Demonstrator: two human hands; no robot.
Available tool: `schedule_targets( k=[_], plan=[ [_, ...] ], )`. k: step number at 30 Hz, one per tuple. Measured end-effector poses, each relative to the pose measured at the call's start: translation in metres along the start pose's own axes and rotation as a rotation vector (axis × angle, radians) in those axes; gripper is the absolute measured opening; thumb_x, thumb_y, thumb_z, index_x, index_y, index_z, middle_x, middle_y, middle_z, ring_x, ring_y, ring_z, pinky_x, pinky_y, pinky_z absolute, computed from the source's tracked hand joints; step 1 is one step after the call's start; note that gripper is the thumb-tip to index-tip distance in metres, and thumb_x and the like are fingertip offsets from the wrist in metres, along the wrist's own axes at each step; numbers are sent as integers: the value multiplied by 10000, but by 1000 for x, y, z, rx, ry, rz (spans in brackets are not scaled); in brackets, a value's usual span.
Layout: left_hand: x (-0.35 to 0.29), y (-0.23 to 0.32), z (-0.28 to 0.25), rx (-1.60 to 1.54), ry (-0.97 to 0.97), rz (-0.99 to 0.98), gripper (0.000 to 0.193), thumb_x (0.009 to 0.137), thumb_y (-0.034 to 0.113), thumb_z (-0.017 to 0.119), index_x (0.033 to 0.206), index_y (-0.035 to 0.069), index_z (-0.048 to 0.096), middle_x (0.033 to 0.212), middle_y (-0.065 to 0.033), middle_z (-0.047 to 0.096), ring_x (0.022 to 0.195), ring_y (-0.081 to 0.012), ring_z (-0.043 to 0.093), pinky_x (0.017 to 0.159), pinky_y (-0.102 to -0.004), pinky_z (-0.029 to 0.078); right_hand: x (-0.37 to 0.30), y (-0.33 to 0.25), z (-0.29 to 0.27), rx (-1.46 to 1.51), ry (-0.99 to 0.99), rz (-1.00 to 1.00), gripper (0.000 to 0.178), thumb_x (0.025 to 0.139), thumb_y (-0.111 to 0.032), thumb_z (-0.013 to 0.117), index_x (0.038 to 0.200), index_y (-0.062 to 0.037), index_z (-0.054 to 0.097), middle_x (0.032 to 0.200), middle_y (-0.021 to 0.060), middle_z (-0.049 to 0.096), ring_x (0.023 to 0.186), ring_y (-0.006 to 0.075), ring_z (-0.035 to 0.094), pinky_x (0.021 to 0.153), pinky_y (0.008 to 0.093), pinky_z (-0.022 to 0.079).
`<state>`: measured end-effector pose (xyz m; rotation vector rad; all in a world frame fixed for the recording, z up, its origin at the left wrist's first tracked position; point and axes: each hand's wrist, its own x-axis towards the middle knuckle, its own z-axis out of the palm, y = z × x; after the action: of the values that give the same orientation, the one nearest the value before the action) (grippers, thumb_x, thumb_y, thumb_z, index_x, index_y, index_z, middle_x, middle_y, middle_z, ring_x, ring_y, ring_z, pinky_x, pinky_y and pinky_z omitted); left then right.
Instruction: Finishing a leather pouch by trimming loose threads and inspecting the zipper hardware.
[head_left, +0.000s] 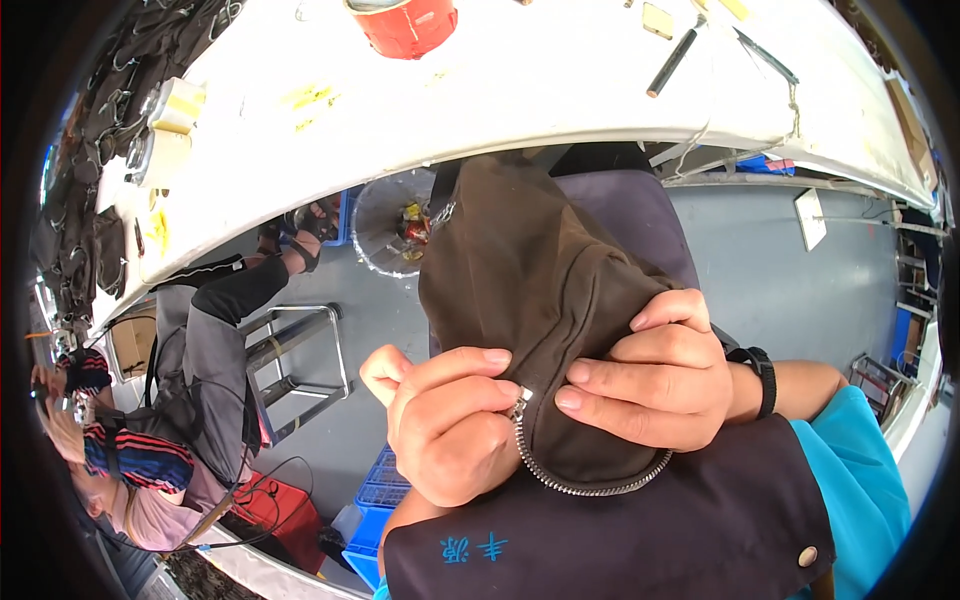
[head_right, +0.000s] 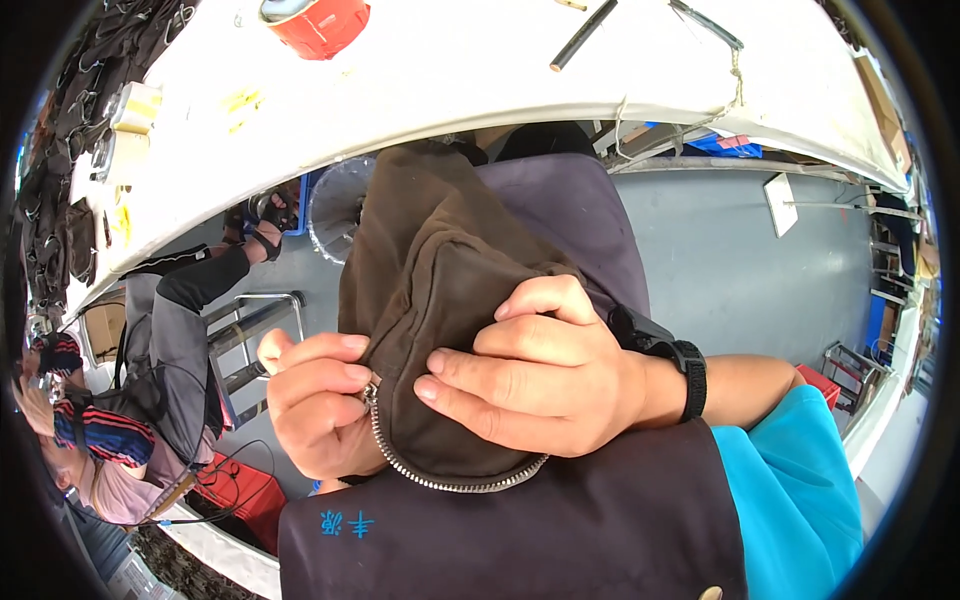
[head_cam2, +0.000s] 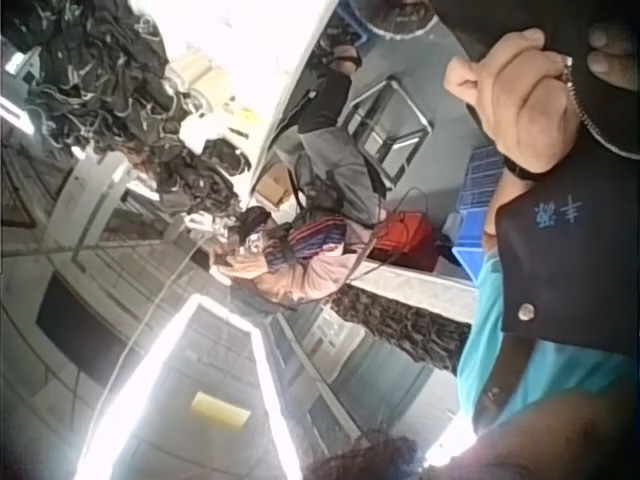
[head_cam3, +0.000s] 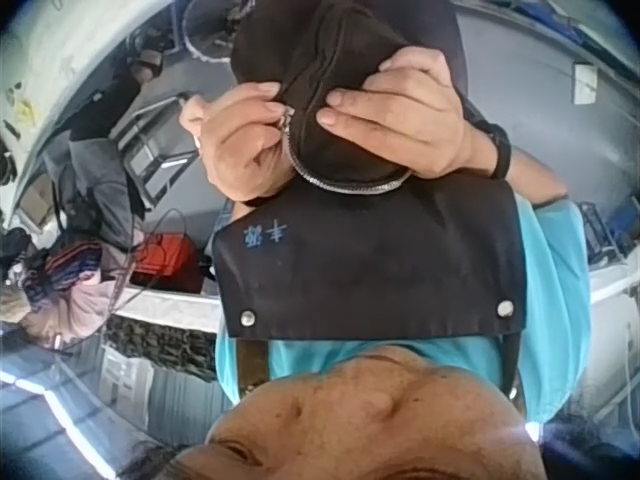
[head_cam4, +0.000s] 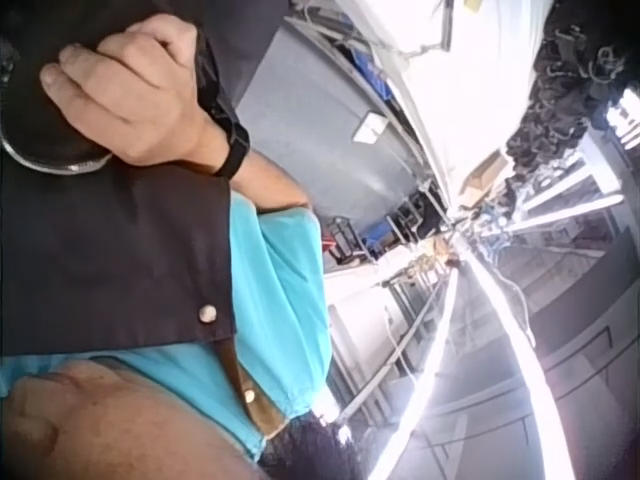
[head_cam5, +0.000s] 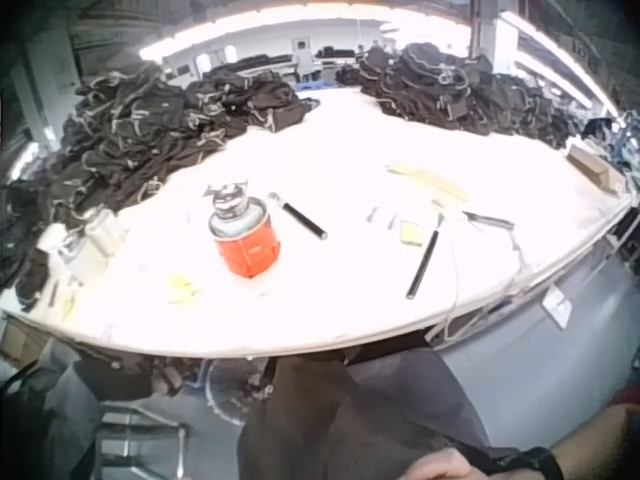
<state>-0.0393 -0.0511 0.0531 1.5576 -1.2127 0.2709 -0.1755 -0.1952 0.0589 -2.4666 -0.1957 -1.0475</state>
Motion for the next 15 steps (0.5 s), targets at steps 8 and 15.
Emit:
schedule_targets(
  k=[8,15],
  plan=[
    [-2,2,-3,-15,-15,-8,241,603,28,704,643,145,497,760,26,631,749,-176,686,706,-364,261,0,0,1,62,3,17,243,656,-125,679,889,-77,728,896,6,668,687,112,531,683,294,388],
    [-1,1,-2,5,-2,-21,250,605,44,717,651,153,498,750,30,621,747,-176,687,718,-369,261,1,-1,3,56,13,29,256,650,-132,684,896,-79,730,884,2,659,706,114,528,695,299,384]
  ],
)
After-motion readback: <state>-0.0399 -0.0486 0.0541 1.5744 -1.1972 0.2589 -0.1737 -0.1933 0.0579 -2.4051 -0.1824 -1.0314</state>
